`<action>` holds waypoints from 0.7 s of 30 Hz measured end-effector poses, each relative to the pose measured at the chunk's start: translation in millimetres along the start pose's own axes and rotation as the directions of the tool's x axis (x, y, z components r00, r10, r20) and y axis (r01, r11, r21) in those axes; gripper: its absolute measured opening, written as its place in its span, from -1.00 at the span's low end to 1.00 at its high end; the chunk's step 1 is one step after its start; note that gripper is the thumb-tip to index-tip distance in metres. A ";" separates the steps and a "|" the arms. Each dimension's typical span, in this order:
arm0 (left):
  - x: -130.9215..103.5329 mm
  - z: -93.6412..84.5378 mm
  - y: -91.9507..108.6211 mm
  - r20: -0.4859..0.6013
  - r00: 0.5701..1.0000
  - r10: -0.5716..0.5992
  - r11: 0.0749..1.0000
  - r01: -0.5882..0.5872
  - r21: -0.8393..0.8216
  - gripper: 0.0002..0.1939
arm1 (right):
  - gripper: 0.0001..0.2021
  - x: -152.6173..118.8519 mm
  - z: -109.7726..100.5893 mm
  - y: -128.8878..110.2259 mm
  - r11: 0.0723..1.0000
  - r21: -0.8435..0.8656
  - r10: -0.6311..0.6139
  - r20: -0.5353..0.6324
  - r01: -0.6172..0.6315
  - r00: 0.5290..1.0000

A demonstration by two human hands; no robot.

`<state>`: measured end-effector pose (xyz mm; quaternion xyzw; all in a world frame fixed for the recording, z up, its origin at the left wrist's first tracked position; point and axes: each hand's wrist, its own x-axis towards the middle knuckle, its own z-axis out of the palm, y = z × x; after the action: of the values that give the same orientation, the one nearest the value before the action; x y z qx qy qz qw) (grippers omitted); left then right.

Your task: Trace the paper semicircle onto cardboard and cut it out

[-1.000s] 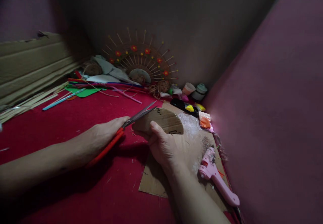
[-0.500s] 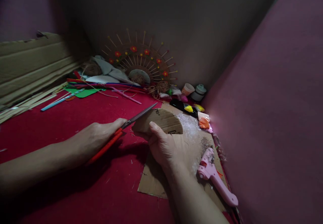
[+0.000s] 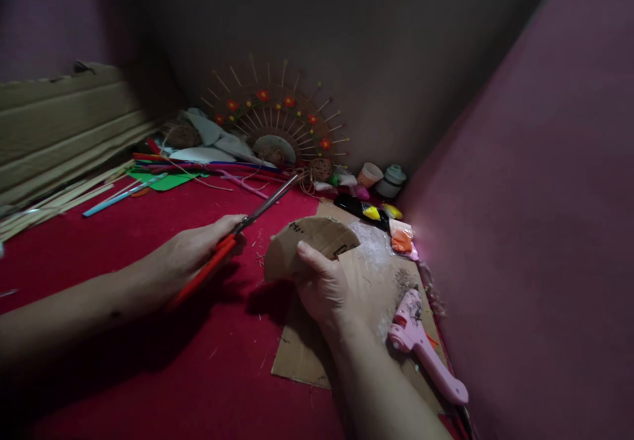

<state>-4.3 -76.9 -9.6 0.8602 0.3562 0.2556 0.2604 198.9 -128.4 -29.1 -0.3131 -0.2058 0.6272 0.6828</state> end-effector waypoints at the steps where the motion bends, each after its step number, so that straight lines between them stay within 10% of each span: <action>1: -0.2 0.7 0.1 -0.006 1.000 0.007 1.000 -0.007 0.009 -0.58 | -0.70 -0.1 -0.3 0.1 1.000 0.007 -0.006 0.003 0.006 1.000; 21: -0.3 4.5 -1.7 0.017 0.999 -0.030 0.999 0.030 0.035 -0.58 | -0.68 2.4 0.0 -4.3 0.997 0.075 0.017 -0.109 -0.009 0.994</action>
<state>-2.5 -77.3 -14.0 0.8613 0.3713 0.2380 0.2522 202.3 -126.1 -26.5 -0.3228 -0.1427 0.6207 0.7001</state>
